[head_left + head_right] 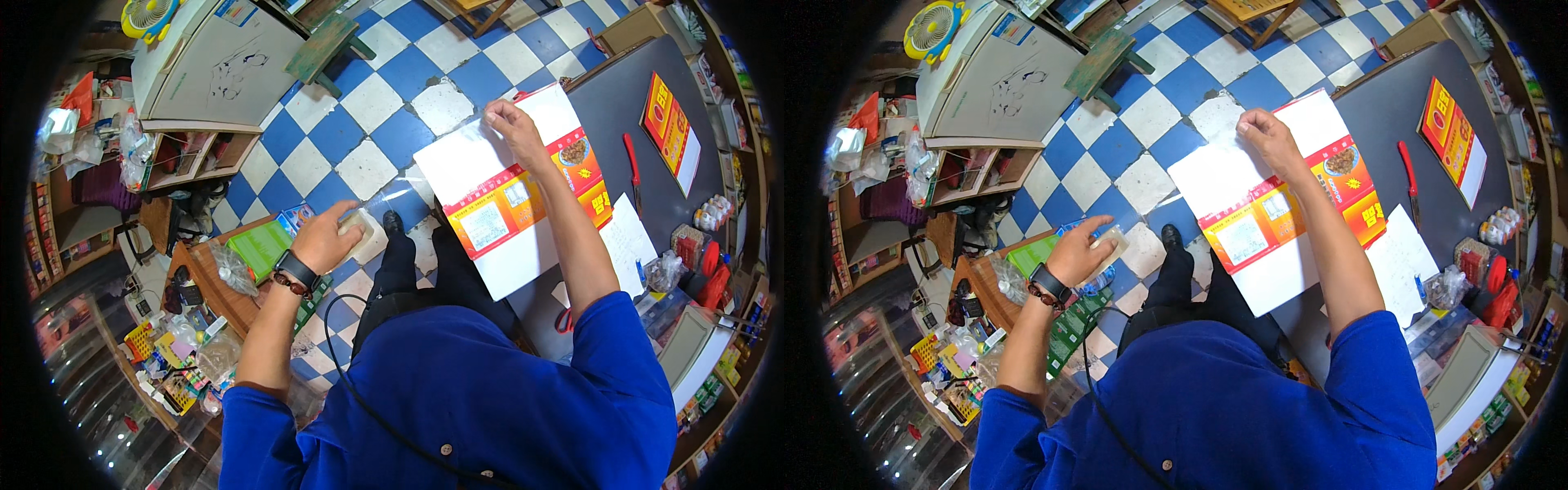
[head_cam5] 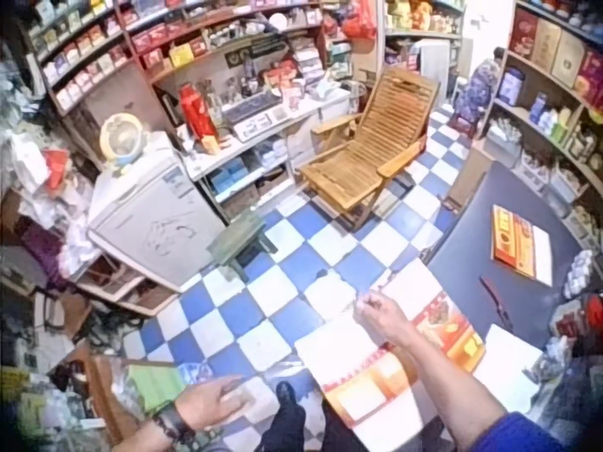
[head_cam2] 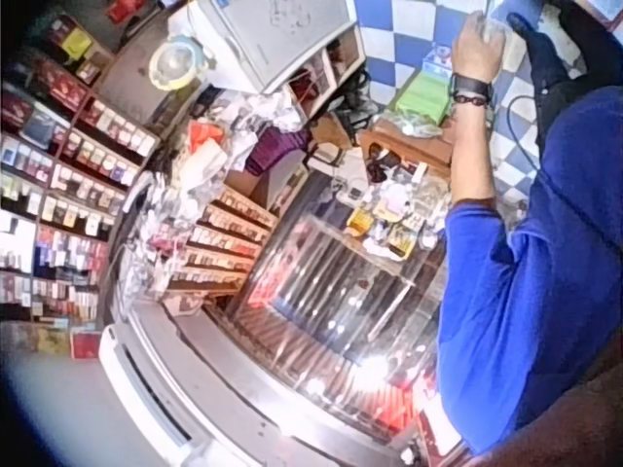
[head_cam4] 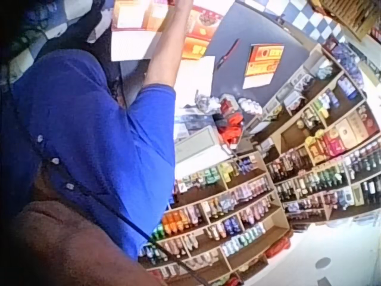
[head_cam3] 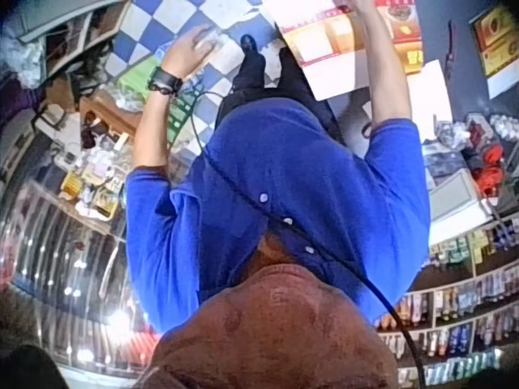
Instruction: The person assembles a flat cardboard box by folding the flaps and securing them with clear tape. They use scissors to cut the tape and trim excess material, then fold and tape the remaining edges to form a closed box.
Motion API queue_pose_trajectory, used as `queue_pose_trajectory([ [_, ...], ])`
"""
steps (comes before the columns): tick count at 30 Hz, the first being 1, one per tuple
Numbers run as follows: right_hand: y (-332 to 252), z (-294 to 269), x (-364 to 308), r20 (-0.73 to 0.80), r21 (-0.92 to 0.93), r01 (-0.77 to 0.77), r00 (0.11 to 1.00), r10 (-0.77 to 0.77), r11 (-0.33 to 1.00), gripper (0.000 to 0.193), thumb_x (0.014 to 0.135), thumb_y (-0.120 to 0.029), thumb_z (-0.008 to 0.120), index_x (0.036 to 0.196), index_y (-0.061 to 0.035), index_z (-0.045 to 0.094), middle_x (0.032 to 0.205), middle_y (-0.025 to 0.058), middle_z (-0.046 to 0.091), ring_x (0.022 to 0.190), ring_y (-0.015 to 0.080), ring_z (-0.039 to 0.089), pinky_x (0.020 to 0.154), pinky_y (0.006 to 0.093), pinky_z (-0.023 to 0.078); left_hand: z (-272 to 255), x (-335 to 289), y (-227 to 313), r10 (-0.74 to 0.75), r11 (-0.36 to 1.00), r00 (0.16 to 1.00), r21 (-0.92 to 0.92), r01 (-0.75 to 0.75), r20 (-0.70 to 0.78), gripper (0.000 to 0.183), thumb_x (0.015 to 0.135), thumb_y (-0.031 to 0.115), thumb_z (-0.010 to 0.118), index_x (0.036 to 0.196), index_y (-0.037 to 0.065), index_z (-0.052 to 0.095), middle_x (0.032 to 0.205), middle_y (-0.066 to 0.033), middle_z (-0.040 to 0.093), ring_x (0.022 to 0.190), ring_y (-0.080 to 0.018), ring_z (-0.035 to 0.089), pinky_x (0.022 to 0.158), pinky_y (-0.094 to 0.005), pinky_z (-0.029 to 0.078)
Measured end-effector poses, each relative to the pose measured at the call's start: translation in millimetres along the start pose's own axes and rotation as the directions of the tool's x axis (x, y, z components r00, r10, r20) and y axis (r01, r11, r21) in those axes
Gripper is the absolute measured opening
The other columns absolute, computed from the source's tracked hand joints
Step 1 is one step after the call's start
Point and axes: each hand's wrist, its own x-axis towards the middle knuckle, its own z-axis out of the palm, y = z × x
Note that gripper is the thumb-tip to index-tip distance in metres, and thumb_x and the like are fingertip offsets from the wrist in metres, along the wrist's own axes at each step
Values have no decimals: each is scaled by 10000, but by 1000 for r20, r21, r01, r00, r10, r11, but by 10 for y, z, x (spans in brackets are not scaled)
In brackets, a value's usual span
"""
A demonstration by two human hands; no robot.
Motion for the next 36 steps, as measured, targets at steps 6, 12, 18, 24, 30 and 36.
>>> queue_pose_trajectory([
  [6,209,147,-384,48,201,4,999,-14,980,146,944,-235,665,888,-101,645,935,-9,601,888,100,543,892,257,417,62,-78,18,-45,981,987,194,14,157,522,817,358,647,1294,147,629,995,-235,714,925,-405,689,850,-463,548],
  [12,151,329,-513,-85,556,15,996,39,831,168,938,-218,679,987,-62,643,964,17,618,890,109,559,892,283,447,418,-105,-90,-124,959,972,276,66,200,585,820,390,671,1353,174,567,1005,-208,718,931,-393,689,845,-458,549],
  [18,261,402,-638,-65,708,41,998,7,705,186,934,-203,693,1011,-40,644,998,44,630,981,155,552,965,323,404,526,-81,-220,-134,980,961,177,92,241,556,799,358,699,1302,167,558,980,-190,721,909,-368,700,794,-431,548],
  [24,115,362,-792,8,783,42,997,-79,620,153,907,-200,725,898,-69,647,1030,66,611,1069,196,526,1053,351,334,266,-246,18,-134,963,975,256,85,179,558,796,338,671,1311,176,531,1002,-214,715,928,-393,693,800,-459,549],
  [30,-252,266,-1047,111,784,-70,993,-28,617,174,884,-225,760,899,-87,656,1192,75,585,1240,238,484,1115,383,323,234,-212,161,-119,941,984,332,69,132,607,802,326,639,1373,165,506,1104,-230,698,998,-407,676,865,-480,541],
  [36,-173,445,-1717,333,726,-253,943,-5,639,164,888,-201,742,817,-87,648,1288,116,540,1306,261,452,1156,428,311,378,-77,81,-197,914,967,387,121,163,566,832,313,628,1351,114,521,1136,-225,692,1035,-394,671,904,-475,532],
])
